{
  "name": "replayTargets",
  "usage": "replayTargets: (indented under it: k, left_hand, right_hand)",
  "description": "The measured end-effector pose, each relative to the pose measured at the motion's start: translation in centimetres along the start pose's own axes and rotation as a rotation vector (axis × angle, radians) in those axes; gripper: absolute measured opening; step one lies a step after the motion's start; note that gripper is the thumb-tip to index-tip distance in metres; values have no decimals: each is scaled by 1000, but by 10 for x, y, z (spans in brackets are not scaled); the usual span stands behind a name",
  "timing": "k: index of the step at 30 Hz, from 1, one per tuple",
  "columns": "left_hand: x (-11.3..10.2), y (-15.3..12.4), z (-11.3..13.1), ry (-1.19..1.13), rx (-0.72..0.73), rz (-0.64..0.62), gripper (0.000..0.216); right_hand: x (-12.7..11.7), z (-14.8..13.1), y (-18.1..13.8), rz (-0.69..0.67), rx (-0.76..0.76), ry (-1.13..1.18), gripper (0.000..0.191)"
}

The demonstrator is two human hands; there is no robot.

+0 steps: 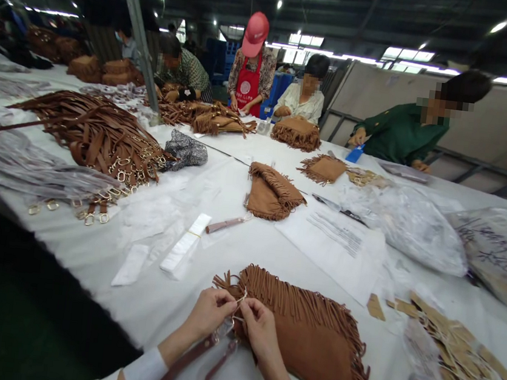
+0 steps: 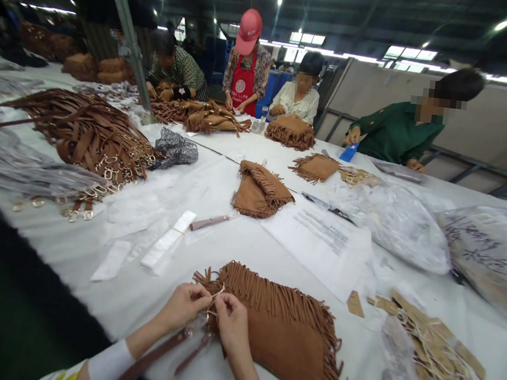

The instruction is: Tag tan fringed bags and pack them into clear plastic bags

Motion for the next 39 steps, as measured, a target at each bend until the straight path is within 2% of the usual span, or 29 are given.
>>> replayTargets:
  k: [3, 6, 10, 14, 18, 19, 22, 26, 29, 32, 35, 39]
  left_hand:
    - [3, -2, -10, -144, -45, 28, 17]
    - [12, -3, -15, -338, -96, -5, 22]
    - [22, 1, -7, -545, -120, -62, 25]
    - [23, 10, 3, -702, -137, -75, 23]
    - [19, 16, 2, -799, -149, -62, 12]
    - [19, 16, -1, -809, -157, -61, 15]
    - [18, 15, -15, -830, -196, -40, 23]
    - [19, 14, -29, -835, -219, -21, 32]
    - [21, 14, -27, -805, -194, -57, 40]
    - [17, 17, -20, -573, -102, -96, 45]
    - [13, 23, -13, -268, -15, -126, 43]
    - [10, 28, -8, -117, 16, -187, 34]
  right_hand:
    - [-1, 6, 0, 16, 33, 51, 43]
    - [-2, 12, -1, 7, 97, 191, 41]
    - [-3, 13, -7, -31, 183, 509, 39]
    - [-4, 5, -13, -79, 202, 639, 28]
    - [2, -4, -12, -121, 142, 659, 45]
    - [4, -4, -10, -112, 134, 642, 45]
    - [7, 1, -3, -49, 112, 530, 28]
    - [5, 6, 6, 35, 69, 316, 37]
    - [2, -6, 9, 51, -46, 108, 40]
    - [6, -22, 9, -12, -142, -128, 35]
    - [17, -29, 11, -142, -160, -370, 25]
    - [27, -29, 14, -257, -164, -538, 23]
Point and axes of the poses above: each hand's wrist, its own y-axis towards the middle knuckle, its own x-axis out of the palm, z = x × y, the point moved 9 cm from there along y, towards the middle knuckle, and after that the axes turned 1 degree about -z, right-handed, at the moved point
